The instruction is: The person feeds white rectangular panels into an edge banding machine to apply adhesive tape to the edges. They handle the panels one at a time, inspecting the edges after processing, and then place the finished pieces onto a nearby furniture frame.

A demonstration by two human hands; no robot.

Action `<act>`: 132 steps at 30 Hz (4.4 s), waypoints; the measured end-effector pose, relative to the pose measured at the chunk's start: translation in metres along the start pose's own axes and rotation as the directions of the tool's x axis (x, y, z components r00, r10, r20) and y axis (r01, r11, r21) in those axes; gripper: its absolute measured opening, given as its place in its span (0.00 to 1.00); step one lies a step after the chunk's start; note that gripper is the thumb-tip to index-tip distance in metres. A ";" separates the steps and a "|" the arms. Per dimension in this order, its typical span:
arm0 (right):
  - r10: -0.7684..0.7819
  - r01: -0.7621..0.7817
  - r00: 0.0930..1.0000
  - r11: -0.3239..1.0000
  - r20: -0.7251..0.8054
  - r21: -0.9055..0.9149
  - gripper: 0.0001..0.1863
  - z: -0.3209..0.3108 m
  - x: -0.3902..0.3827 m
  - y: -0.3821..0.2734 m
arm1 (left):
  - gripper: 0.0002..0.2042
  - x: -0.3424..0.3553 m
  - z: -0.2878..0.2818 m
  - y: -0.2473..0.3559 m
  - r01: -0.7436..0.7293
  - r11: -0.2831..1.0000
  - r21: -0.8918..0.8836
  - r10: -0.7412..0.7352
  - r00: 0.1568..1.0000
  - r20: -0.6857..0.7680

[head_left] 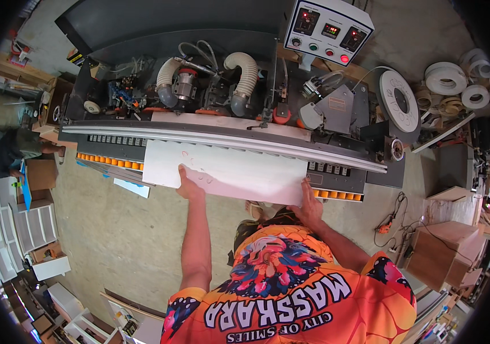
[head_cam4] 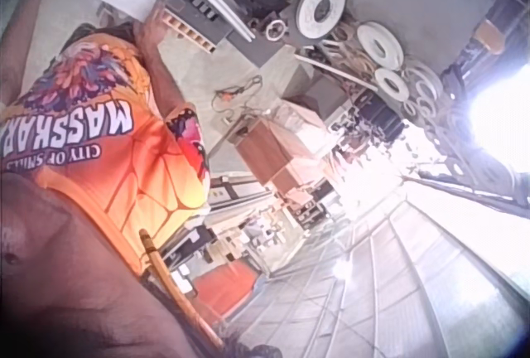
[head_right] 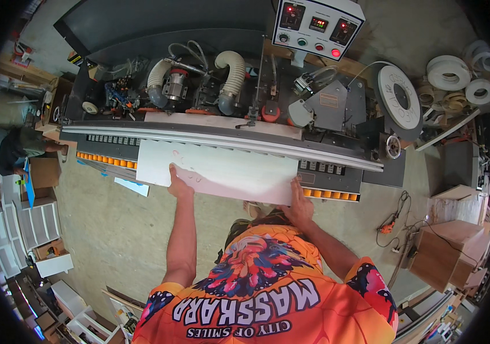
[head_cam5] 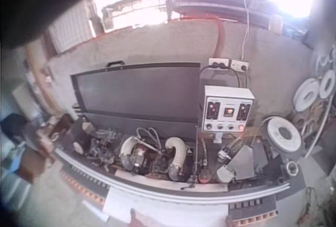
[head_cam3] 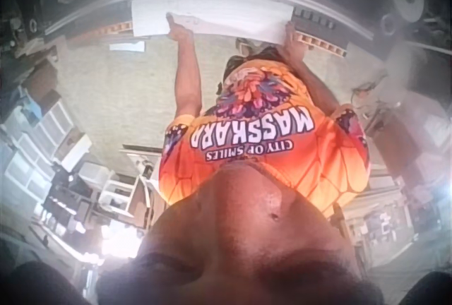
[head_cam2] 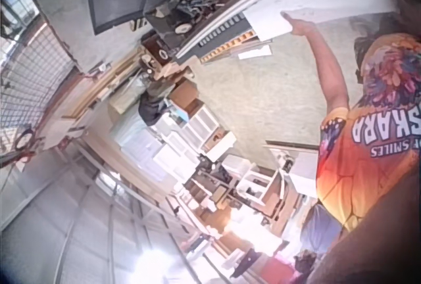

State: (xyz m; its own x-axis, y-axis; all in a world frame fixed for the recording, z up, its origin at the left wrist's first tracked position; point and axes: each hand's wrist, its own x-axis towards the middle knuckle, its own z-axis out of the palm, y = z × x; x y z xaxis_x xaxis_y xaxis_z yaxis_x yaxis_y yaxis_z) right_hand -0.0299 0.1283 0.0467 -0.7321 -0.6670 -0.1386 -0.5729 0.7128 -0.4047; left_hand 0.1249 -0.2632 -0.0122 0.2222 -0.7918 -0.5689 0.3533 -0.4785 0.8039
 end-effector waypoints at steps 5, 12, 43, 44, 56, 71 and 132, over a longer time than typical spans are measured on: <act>-0.075 0.075 0.997 0.997 -0.013 0.006 0.55 0.006 0.009 -0.011 | 0.28 0.022 -0.004 0.008 -0.005 1.000 0.009 0.005 1.000 0.007; -0.045 0.044 0.998 0.999 0.050 0.018 0.54 0.009 0.014 -0.035 | 0.27 0.035 -0.004 0.018 -0.095 0.995 0.040 0.095 0.995 0.010; -0.101 0.085 0.990 0.985 0.101 0.153 0.48 0.042 0.044 -0.112 | 0.26 0.117 -0.012 0.075 -0.103 0.993 0.062 0.108 0.991 -0.075; -0.121 0.108 0.989 0.983 0.081 0.146 0.48 0.043 0.047 -0.114 | 0.25 0.119 -0.011 0.077 -0.112 0.993 0.040 0.115 0.990 -0.086; -0.134 0.125 0.989 0.984 0.069 0.131 0.46 0.055 0.059 -0.151 | 0.27 0.141 -0.009 0.106 -0.111 0.993 0.034 0.112 0.993 -0.037; -0.094 0.077 0.987 0.989 0.133 0.128 0.43 0.069 0.074 -0.192 | 0.23 0.182 -0.014 0.133 -0.109 0.994 0.028 0.108 0.994 0.012; -0.493 0.608 0.784 0.733 -0.378 0.304 0.04 0.010 0.305 -0.487 | 0.32 0.135 -0.037 0.123 -0.098 0.972 0.213 0.045 0.969 0.242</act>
State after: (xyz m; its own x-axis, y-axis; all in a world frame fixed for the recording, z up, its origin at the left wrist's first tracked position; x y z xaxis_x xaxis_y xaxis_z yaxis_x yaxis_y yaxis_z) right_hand 0.0294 -0.4244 0.1919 -0.4304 -0.7923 0.4324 -0.7532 0.0512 -0.6558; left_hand 0.2319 -0.4152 0.0035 0.0112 -0.8807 -0.4736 0.1285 -0.4684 0.8741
